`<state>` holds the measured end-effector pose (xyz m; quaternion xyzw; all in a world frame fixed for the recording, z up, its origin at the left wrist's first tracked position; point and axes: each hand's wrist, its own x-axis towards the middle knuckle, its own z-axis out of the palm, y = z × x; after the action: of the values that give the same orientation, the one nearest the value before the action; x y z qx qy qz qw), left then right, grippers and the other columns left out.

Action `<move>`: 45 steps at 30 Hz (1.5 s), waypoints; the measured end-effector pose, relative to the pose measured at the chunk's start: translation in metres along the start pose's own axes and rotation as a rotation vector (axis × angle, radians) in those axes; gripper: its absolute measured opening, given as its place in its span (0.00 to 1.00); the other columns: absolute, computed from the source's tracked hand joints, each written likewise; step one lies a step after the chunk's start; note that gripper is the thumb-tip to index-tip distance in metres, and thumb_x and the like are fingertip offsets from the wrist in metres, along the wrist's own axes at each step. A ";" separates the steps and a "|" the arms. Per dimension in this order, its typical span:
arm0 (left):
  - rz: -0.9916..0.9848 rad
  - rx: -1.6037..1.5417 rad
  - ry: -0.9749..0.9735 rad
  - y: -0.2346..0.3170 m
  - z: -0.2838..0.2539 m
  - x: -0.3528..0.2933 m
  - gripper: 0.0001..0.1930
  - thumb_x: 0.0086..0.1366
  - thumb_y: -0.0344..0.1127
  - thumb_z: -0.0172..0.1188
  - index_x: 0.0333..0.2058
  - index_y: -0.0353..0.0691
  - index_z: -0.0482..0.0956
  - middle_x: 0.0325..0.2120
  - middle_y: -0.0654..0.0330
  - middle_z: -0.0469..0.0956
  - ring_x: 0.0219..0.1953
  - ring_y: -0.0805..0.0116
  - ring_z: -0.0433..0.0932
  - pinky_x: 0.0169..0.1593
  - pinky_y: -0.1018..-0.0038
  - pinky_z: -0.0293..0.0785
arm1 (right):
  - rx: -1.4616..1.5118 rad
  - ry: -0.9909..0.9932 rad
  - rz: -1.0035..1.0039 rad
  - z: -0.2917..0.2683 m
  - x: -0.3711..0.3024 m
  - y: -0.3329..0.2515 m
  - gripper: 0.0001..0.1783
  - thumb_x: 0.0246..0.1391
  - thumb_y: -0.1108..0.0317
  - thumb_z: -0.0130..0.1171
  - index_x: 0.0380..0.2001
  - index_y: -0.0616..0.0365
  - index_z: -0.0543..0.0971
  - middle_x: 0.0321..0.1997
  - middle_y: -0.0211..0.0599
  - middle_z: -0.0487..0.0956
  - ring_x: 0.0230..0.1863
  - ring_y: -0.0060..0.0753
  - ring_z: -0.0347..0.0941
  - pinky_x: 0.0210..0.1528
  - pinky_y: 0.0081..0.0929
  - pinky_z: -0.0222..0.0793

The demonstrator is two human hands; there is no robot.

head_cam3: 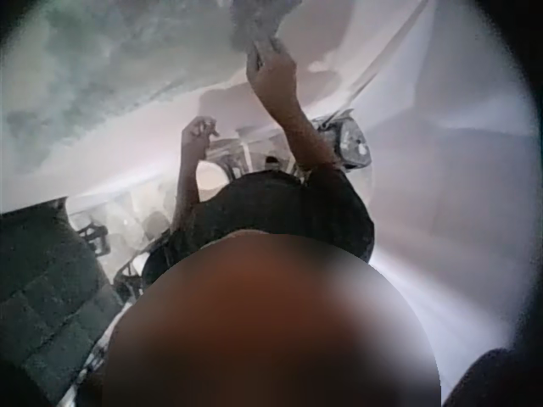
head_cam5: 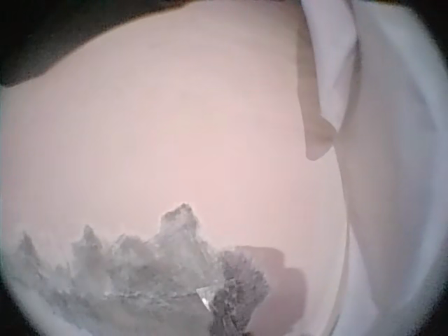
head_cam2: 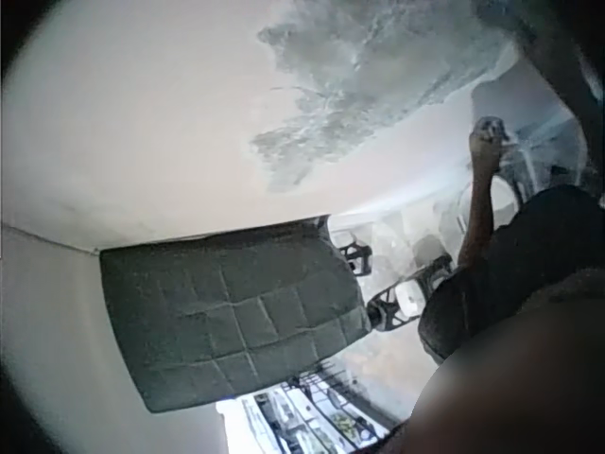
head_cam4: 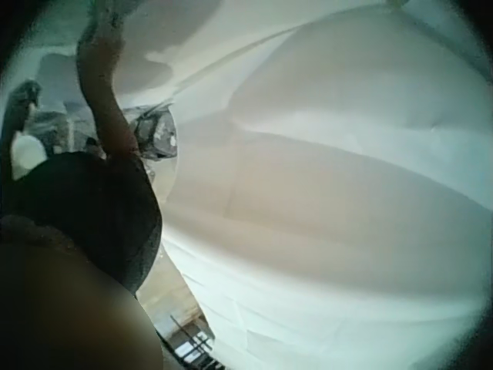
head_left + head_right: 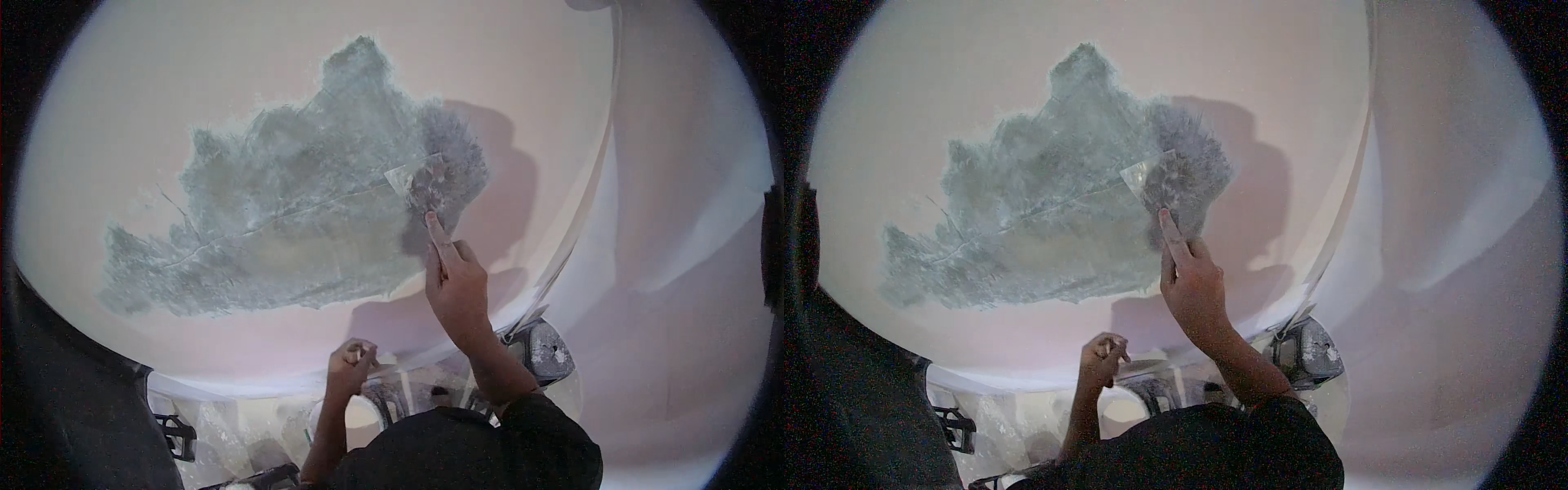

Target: Applying and smoothing plaster compound onto a ceiling surface using a putty knife.

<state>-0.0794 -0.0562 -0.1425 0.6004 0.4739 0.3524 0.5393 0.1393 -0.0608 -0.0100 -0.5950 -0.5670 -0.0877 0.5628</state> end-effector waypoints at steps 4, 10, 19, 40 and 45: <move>0.259 -0.050 -0.046 0.050 0.001 0.022 0.04 0.63 0.27 0.58 0.36 0.37 0.77 0.22 0.66 0.75 0.23 0.84 0.68 0.25 0.84 0.62 | -0.030 -0.012 0.006 -0.005 -0.004 -0.003 0.26 0.55 0.76 0.55 0.58 0.50 0.71 0.21 0.43 0.66 0.20 0.38 0.65 0.25 0.32 0.65; 0.469 0.067 0.021 0.127 0.023 0.045 0.16 0.61 0.25 0.58 0.49 0.39 0.75 0.22 0.67 0.75 0.23 0.84 0.66 0.28 0.85 0.62 | -0.062 -0.154 0.055 -0.008 -0.003 0.000 0.32 0.55 0.74 0.52 0.64 0.47 0.63 0.34 0.46 0.73 0.28 0.49 0.74 0.30 0.41 0.72; 0.790 0.329 0.294 0.183 0.044 0.085 0.27 0.58 0.26 0.58 0.57 0.50 0.70 0.20 0.55 0.75 0.20 0.74 0.70 0.28 0.79 0.68 | -0.057 -0.041 0.010 -0.006 0.002 0.002 0.25 0.56 0.75 0.55 0.58 0.51 0.71 0.20 0.44 0.67 0.19 0.39 0.66 0.24 0.35 0.65; 0.722 0.612 0.286 0.188 0.050 0.089 0.35 0.56 0.26 0.58 0.62 0.63 0.64 0.12 0.57 0.62 0.16 0.72 0.60 0.26 0.77 0.66 | 0.011 -0.057 0.006 -0.008 0.002 -0.002 0.25 0.56 0.75 0.54 0.58 0.52 0.71 0.22 0.44 0.69 0.21 0.39 0.68 0.25 0.35 0.66; 0.733 0.647 0.312 0.185 0.049 0.092 0.36 0.55 0.27 0.58 0.62 0.63 0.63 0.12 0.54 0.64 0.15 0.64 0.61 0.26 0.74 0.67 | -0.002 -0.209 0.054 -0.012 0.002 -0.001 0.29 0.58 0.72 0.51 0.64 0.51 0.62 0.37 0.50 0.74 0.32 0.52 0.74 0.31 0.42 0.73</move>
<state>0.0293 0.0214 0.0224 0.8035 0.3919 0.4390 0.0897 0.1457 -0.0693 -0.0040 -0.6165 -0.6063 -0.0107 0.5023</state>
